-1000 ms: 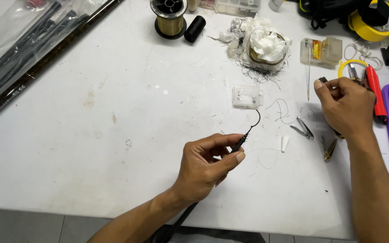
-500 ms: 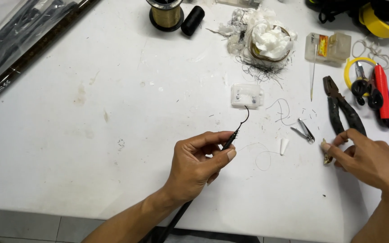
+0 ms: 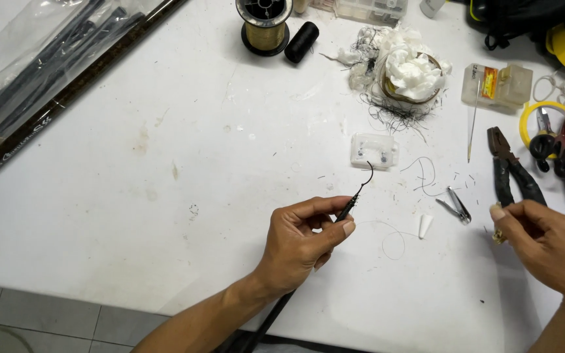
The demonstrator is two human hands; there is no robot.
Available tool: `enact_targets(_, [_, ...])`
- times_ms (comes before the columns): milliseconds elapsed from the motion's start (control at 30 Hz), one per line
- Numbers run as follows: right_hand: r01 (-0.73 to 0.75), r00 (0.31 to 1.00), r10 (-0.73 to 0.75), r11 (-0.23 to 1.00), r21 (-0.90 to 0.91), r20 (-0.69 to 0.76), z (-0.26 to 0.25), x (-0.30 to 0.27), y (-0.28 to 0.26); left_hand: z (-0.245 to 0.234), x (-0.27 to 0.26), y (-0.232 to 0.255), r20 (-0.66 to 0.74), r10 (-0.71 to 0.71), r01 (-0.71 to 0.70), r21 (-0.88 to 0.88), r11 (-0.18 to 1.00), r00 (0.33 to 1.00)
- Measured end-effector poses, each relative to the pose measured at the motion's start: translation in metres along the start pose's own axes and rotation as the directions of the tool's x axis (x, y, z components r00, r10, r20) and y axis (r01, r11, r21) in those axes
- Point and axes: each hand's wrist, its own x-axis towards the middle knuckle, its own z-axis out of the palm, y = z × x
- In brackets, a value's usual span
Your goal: Wrapping thread around the tip of a fishing rod to secure a guide or repair it using hand tools.
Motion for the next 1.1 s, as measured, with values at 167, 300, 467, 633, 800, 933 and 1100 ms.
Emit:
enact_targets(167, [0.468, 0.883, -0.436, 0.846, 0.256, -0.175, -0.001, -0.011, -0.091, 0.002, -0.002, -0.001, -0.013, 0.006, -0.006, 0.007, 1.0, 1.0])
enact_targets(300, [0.672, 0.739, -0.616, 0.702, 0.237, -0.272, 0.003, -0.017, -0.158, 0.007, -0.007, -0.001, -0.052, 0.102, -0.093, 0.149, 0.984, 0.993])
enact_targets(467, [0.71, 0.697, -0.634, 0.676, 0.199, -0.334, 0.022, -0.01, -0.187, 0.006, -0.008, -0.002, -0.042, 0.149, -0.139, 0.187, 0.972, 0.988])
enact_targets(633, [0.685, 0.726, -0.623, 0.692, 0.228, -0.291, 0.02, -0.013, -0.177, 0.005, -0.01, 0.003, -0.02, 0.16, -0.152, 0.207, 0.966, 0.987])
enact_targets(800, [0.531, 0.846, -0.462, 0.779, 0.334, -0.266, 0.011, -0.018, -0.13, 0.003, -0.005, -0.004, -0.052, 0.13, -0.122, 0.136, 0.983, 0.99])
enact_targets(933, [0.388, 0.92, -0.313, 0.822, 0.418, -0.238, 0.025, -0.011, -0.084, 0.003, -0.005, 0.0, -0.06, 0.096, -0.089, 0.103, 0.991, 0.994])
enact_targets(1100, [0.317, 0.944, -0.177, 0.716, 0.621, -0.278, 0.045, 0.001, -0.052, 0.006, -0.004, 0.001, -0.121, 0.002, 0.004, 0.048, 0.999, 0.993])
